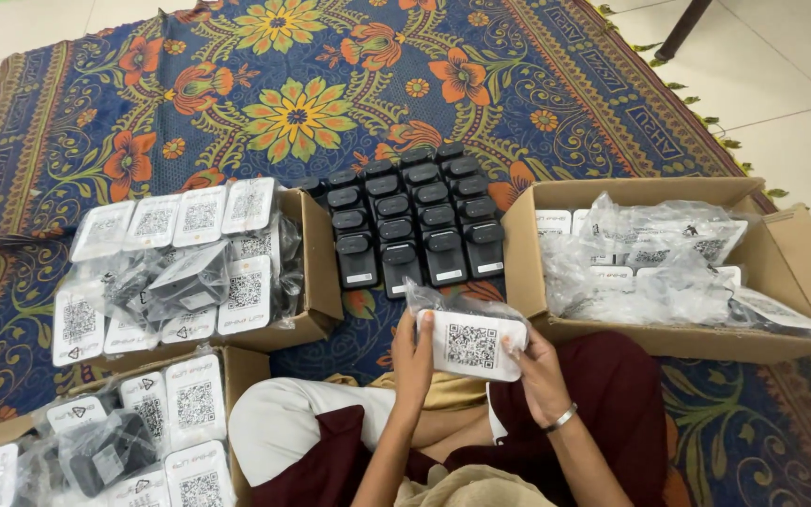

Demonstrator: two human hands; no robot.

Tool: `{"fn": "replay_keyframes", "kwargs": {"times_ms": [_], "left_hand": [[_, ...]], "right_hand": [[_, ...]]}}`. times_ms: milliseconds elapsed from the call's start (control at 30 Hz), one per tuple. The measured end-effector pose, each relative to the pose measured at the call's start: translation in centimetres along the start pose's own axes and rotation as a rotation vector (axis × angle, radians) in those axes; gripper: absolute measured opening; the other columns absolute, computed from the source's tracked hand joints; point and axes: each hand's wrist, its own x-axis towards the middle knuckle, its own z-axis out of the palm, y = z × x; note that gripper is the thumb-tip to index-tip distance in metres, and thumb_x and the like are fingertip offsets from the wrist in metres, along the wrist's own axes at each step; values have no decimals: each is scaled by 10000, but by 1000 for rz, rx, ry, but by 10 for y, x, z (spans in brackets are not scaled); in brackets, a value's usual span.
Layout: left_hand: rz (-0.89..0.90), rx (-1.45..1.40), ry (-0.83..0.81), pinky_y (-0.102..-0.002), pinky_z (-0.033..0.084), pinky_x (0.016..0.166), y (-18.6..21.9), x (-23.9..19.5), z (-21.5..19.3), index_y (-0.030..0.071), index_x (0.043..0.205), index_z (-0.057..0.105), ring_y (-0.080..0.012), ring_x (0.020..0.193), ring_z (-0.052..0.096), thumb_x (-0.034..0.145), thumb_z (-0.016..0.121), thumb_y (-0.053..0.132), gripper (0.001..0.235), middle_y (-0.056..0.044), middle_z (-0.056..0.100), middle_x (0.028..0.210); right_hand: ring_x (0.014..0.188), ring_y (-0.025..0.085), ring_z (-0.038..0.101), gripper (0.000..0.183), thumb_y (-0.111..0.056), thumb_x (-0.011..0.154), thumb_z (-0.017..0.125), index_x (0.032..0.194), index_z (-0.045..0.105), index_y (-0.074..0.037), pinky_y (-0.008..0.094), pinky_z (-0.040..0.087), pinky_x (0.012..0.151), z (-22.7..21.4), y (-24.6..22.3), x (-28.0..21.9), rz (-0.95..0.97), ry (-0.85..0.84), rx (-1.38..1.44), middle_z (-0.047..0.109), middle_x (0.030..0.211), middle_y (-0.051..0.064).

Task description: Unpacking and sorting BHIM UPI payment stands from cardboard boxes.

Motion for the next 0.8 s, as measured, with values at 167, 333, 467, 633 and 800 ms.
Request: {"fn": "replay_keyframes", "kwargs": {"times_ms": [167, 333, 467, 633, 800], "left_hand": [[37, 198, 107, -386, 453, 751, 2, 2, -17, -15, 943, 590, -315, 804, 583, 1062, 532, 263, 308, -170, 609, 876], [35, 265, 91, -415, 441, 658, 11, 12, -50, -34, 849, 552, -331, 683, 535, 1060, 526, 269, 370, -177, 538, 768], [-33, 164, 215, -368, 431, 582, -24, 32, -93, -16, 900, 644, -217, 606, 529, 1070, 520, 297, 377, -88, 588, 700], [-179, -289, 301, -309, 374, 527, -99, 68, -171, -41, 999, 693, -159, 603, 480, 1169, 532, 314, 425, -74, 593, 750], [-151, -953, 406, -316, 613, 890, -58, 96, -208, 10, 1452, 475, -206, 1129, 693, 1028, 510, 81, 432, -132, 624, 1353]], "right_hand": [[1123, 119, 663, 435, -182, 975, 618, 1379, 583, -24, 308, 519, 985, 2, 26, 0, 166, -40, -21, 704, 1255, 43], [1096, 142, 678, 415, -234, 998, 603, 1348, 601, -9, 322, 529, 965, 2, 42, 7, 290, -86, 44, 710, 1231, 62], [1075, 185, 690, 422, -278, 1018, 590, 1329, 615, 6, 344, 534, 940, -5, 43, 16, 312, -71, 157, 725, 1217, 103], [1095, 192, 691, 423, -336, 1016, 569, 1320, 617, -45, 342, 537, 947, -29, 46, 25, 374, 14, 395, 732, 1229, 78], [1147, 206, 673, 376, -294, 1009, 625, 1324, 625, -91, 373, 526, 967, -35, 58, 25, 354, -5, 707, 708, 1288, 69]]}}
